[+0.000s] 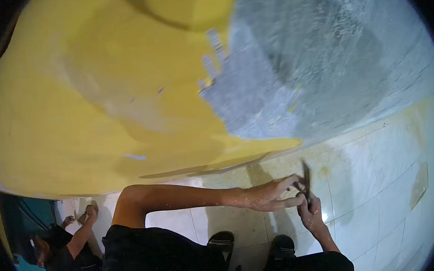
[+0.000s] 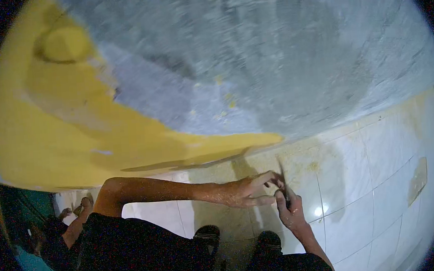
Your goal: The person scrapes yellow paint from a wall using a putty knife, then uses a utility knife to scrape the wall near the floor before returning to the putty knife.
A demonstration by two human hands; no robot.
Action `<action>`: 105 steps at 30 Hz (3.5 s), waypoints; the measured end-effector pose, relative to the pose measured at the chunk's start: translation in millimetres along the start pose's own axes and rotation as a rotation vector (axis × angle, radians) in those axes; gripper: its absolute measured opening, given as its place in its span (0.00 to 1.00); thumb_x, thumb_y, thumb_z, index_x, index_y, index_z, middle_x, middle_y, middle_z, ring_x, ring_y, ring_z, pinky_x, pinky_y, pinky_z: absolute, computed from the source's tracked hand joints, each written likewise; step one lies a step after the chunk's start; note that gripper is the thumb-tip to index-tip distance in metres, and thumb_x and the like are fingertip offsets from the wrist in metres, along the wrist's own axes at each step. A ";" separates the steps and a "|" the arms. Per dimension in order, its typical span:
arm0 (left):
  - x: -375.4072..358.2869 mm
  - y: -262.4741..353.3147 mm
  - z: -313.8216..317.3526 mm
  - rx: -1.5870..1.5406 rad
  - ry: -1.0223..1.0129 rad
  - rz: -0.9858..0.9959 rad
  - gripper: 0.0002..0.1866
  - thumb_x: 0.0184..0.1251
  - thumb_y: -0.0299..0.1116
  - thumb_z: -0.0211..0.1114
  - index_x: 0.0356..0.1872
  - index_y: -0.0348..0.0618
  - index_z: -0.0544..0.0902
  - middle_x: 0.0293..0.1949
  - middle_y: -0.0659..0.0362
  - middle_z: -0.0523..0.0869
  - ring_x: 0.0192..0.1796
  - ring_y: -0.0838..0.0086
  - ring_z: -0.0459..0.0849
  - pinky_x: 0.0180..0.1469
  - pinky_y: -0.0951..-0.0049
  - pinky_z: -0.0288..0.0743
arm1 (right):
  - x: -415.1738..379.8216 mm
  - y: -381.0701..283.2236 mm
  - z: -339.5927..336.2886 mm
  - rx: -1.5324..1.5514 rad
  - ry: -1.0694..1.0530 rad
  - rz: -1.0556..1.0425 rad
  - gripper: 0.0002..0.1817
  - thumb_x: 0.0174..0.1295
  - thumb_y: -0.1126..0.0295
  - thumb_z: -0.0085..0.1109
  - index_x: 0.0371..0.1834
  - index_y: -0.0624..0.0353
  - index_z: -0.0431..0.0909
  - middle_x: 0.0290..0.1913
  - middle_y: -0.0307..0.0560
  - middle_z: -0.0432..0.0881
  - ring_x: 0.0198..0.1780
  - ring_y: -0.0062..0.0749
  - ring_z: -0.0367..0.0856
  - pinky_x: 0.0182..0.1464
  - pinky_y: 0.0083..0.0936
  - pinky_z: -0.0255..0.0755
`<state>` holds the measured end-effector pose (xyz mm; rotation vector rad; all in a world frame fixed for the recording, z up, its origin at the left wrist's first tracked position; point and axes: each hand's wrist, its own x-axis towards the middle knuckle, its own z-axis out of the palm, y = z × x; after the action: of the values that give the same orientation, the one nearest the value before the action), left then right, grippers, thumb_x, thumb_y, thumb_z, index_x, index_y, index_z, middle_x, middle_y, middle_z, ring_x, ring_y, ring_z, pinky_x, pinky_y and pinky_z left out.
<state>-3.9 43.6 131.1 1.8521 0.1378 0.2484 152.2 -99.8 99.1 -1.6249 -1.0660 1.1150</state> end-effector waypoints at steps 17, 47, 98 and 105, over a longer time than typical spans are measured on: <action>48.8 46.4 7.0 -0.643 0.492 -0.138 0.23 0.76 0.51 0.43 0.41 0.37 0.72 0.31 0.54 0.83 0.40 0.70 0.84 0.47 0.73 0.74 | 22.8 -40.4 1.3 0.349 -0.068 -0.069 0.26 0.73 0.47 0.36 0.29 0.57 0.71 0.18 0.30 0.63 0.19 0.13 0.59 0.20 0.16 0.51; 96.3 57.9 17.5 -1.160 1.064 0.412 0.20 0.76 0.46 0.49 0.26 0.44 0.65 0.15 0.63 0.70 0.14 0.84 0.63 0.18 0.82 0.58 | 48.3 -112.6 -37.2 -0.681 0.059 -0.347 0.12 0.71 0.66 0.44 0.43 0.65 0.73 0.20 0.59 0.74 0.21 0.54 0.76 0.26 0.34 0.68; 93.8 47.6 20.2 -1.047 1.009 0.390 0.24 0.75 0.53 0.47 0.26 0.43 0.69 0.15 0.62 0.72 0.15 0.83 0.64 0.19 0.82 0.59 | 44.4 -98.2 -36.7 -0.623 0.085 -0.187 0.16 0.73 0.64 0.40 0.43 0.68 0.73 0.17 0.49 0.71 0.20 0.25 0.68 0.25 0.28 0.64; 103.2 37.8 31.7 -1.149 1.012 0.339 0.25 0.74 0.54 0.48 0.23 0.43 0.68 0.15 0.63 0.71 0.15 0.83 0.65 0.19 0.81 0.60 | 41.2 -89.7 -44.6 -0.721 0.109 -0.205 0.18 0.74 0.63 0.40 0.41 0.69 0.73 0.16 0.49 0.70 0.20 0.25 0.66 0.24 0.28 0.64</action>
<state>102.6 25.8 168.8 0.4689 0.2906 1.2058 189.4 -46.2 185.6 -2.0250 -1.6337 0.5112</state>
